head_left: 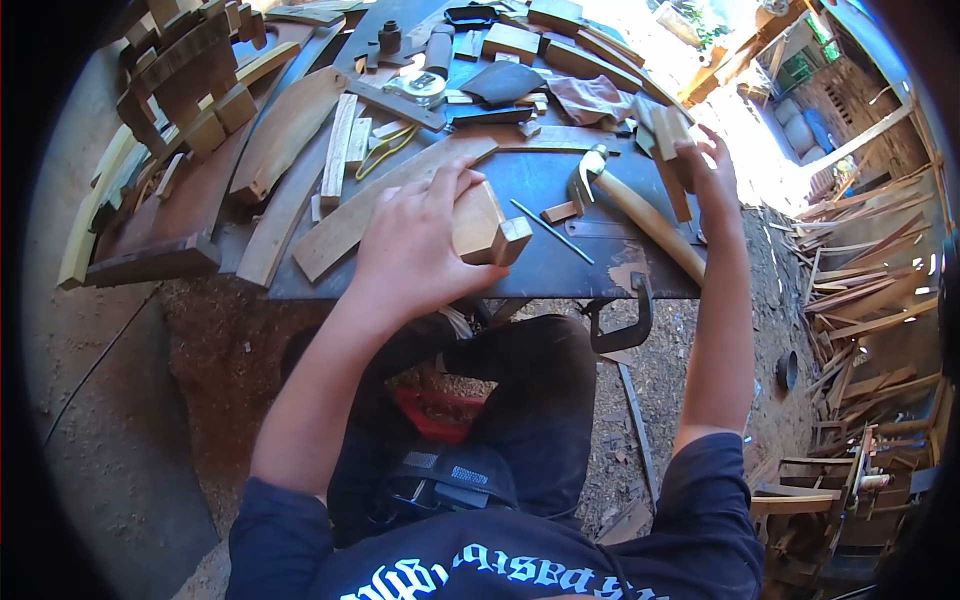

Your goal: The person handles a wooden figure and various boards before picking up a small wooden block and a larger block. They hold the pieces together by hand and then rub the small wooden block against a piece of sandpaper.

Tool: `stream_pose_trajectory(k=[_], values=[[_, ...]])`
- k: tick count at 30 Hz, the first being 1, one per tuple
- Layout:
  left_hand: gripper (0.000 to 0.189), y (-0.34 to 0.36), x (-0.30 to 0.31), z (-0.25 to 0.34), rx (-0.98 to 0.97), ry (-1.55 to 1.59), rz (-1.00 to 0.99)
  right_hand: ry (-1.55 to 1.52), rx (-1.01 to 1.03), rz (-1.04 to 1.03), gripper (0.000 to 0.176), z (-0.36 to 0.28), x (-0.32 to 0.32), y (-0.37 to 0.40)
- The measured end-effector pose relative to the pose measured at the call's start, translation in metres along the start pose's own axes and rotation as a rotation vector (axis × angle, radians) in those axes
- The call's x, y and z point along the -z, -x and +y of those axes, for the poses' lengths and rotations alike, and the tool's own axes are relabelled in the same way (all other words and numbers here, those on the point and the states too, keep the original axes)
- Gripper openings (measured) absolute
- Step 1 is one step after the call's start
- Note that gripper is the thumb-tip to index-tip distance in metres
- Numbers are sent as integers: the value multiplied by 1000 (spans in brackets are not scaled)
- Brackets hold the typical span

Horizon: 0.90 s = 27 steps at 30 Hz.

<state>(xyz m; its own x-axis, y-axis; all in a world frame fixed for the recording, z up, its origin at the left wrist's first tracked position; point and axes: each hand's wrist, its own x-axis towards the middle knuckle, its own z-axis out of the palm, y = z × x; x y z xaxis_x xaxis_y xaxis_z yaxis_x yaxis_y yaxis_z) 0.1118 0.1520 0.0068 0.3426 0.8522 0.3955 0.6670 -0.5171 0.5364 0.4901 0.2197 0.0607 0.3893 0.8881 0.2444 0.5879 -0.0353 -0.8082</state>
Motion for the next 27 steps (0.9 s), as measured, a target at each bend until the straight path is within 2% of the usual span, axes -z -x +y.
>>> stream_pose_trajectory(k=[2, 4, 6, 7, 9, 11, 16, 20, 21, 22, 24, 25, 27], values=[[102, 0, 0, -1, 5, 10, -13, -546, 138, -159, 77, -4, -4, 7], [105, -1, 3, -1, -35, 61, -59, -1135, -158, -479, 78, -53, -11, 41], [107, -4, 15, -4, -119, 152, -128, -1297, -208, -661, 78, -58, -34, 56], [109, -9, 24, -9, -155, 212, -247, -1375, -225, -754, 78, -61, -44, 60], [108, -17, 30, -16, -230, 211, -331, -1396, -215, -928, 76, -70, -62, 71], [105, -19, 34, -19, -281, 223, -368, -1244, -284, -775, 76, -82, -76, 83], [101, -15, 33, -20, -332, 155, -316, -1011, -316, -682, 74, -88, -82, 91], [98, -16, 32, -21, -311, 202, -323, -1037, -265, -755, 72, -76, -70, 82], [96, -17, 31, -21, -315, 222, -326, -1347, -242, -1128, 76, -49, -64, 58], [96, -17, 30, -19, -299, 232, -321, -1600, -172, -1241, 81, -48, -60, 60], [95, -15, 31, -14, -275, 255, -313, -1664, -200, -965, 84, -59, -43, 70], [97, -15, 31, -12, -273, 244, -318, -1796, -167, -1007, 86, -52, -42, 63], [100, -13, 33, -10, -250, 208, -324, -1872, -140, -961, 82, -42, -28, 57]])
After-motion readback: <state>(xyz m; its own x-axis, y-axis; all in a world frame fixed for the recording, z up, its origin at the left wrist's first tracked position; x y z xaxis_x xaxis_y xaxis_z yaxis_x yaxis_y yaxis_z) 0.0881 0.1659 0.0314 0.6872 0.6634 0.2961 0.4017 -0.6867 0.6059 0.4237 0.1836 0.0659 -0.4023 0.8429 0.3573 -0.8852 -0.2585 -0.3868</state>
